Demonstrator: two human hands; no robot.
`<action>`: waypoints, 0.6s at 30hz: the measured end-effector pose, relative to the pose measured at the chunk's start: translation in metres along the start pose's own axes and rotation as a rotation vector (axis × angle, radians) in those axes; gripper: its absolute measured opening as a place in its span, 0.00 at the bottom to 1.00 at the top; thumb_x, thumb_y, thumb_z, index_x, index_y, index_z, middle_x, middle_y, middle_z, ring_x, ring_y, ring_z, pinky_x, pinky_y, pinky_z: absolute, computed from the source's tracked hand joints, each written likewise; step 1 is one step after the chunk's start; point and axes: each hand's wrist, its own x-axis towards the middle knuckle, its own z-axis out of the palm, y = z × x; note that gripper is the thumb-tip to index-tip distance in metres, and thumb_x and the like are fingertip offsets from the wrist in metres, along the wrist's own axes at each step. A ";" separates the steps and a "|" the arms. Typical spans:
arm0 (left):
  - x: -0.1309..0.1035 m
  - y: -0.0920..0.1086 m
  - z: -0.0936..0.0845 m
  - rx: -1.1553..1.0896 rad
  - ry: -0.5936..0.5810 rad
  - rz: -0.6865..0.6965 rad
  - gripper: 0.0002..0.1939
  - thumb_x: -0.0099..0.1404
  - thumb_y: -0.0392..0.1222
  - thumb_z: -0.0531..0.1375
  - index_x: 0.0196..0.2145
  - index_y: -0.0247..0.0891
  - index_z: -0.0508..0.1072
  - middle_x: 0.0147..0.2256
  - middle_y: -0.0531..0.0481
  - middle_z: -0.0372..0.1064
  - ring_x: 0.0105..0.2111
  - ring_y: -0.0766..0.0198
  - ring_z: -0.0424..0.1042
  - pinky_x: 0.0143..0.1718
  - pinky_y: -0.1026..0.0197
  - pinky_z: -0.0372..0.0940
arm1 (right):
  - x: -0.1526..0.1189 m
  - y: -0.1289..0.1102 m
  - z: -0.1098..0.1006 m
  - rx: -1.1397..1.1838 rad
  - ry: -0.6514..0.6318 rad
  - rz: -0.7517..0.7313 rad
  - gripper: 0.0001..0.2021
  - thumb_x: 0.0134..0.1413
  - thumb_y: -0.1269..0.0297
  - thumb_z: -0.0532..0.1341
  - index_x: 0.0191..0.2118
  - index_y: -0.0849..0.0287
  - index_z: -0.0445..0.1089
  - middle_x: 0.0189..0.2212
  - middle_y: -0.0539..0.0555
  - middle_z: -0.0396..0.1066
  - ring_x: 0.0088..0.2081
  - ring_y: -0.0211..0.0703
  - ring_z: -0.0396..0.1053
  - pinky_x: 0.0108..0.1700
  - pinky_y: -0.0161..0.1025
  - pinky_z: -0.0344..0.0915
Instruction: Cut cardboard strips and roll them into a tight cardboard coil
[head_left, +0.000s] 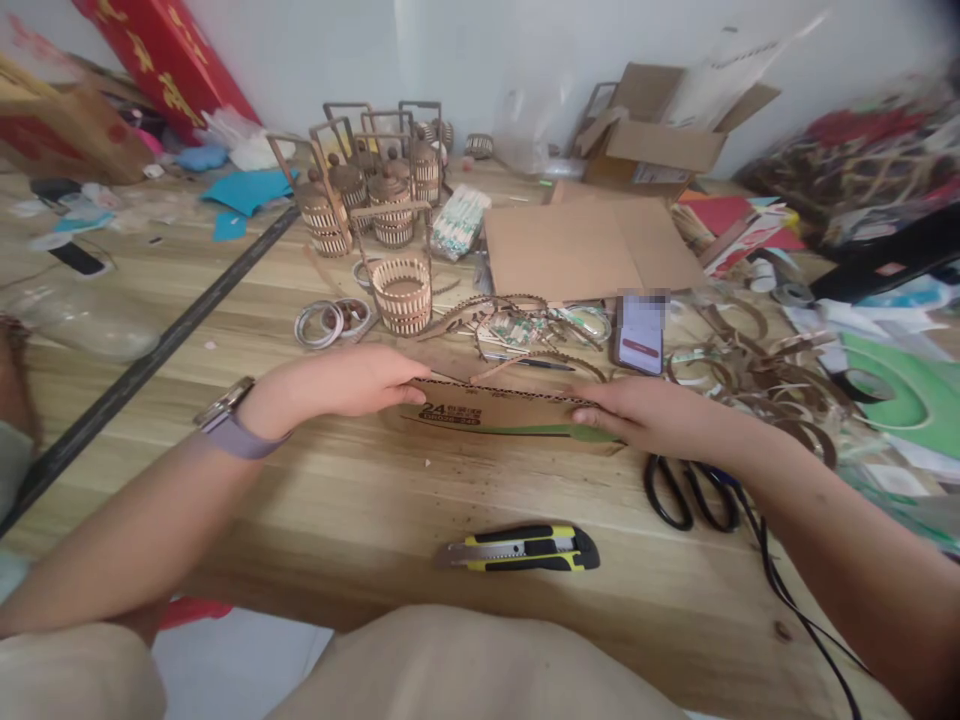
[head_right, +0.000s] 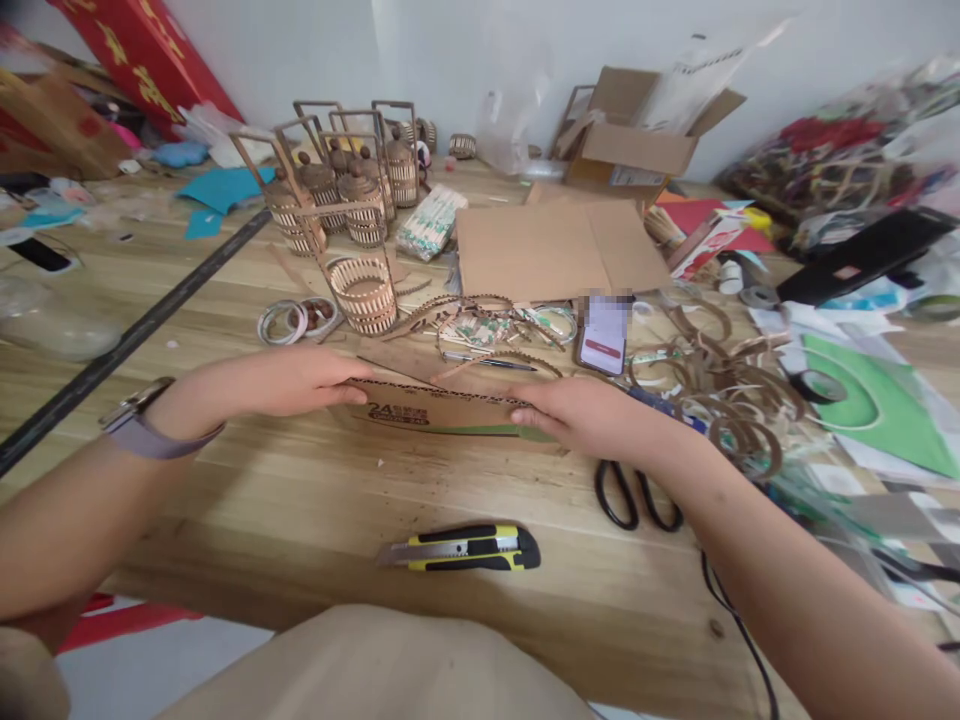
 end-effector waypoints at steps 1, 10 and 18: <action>0.000 0.002 0.001 0.029 -0.023 -0.013 0.09 0.71 0.41 0.58 0.46 0.42 0.76 0.40 0.51 0.80 0.36 0.61 0.78 0.33 0.64 0.66 | 0.000 0.000 0.004 -0.073 0.024 0.019 0.18 0.69 0.59 0.47 0.47 0.58 0.72 0.33 0.58 0.79 0.33 0.49 0.76 0.35 0.40 0.67; -0.022 0.023 0.034 0.148 0.313 -0.003 0.29 0.73 0.62 0.45 0.43 0.35 0.73 0.40 0.41 0.77 0.40 0.52 0.76 0.34 0.57 0.65 | -0.013 -0.014 0.042 -0.468 0.561 -0.072 0.24 0.71 0.53 0.43 0.46 0.60 0.73 0.29 0.56 0.76 0.30 0.45 0.71 0.33 0.38 0.58; -0.029 0.026 0.038 0.297 0.298 0.008 0.20 0.75 0.50 0.49 0.34 0.39 0.75 0.24 0.50 0.73 0.25 0.59 0.73 0.24 0.61 0.55 | -0.022 -0.024 0.046 -0.366 0.594 -0.115 0.19 0.71 0.59 0.49 0.34 0.59 0.73 0.24 0.53 0.74 0.28 0.40 0.71 0.30 0.36 0.56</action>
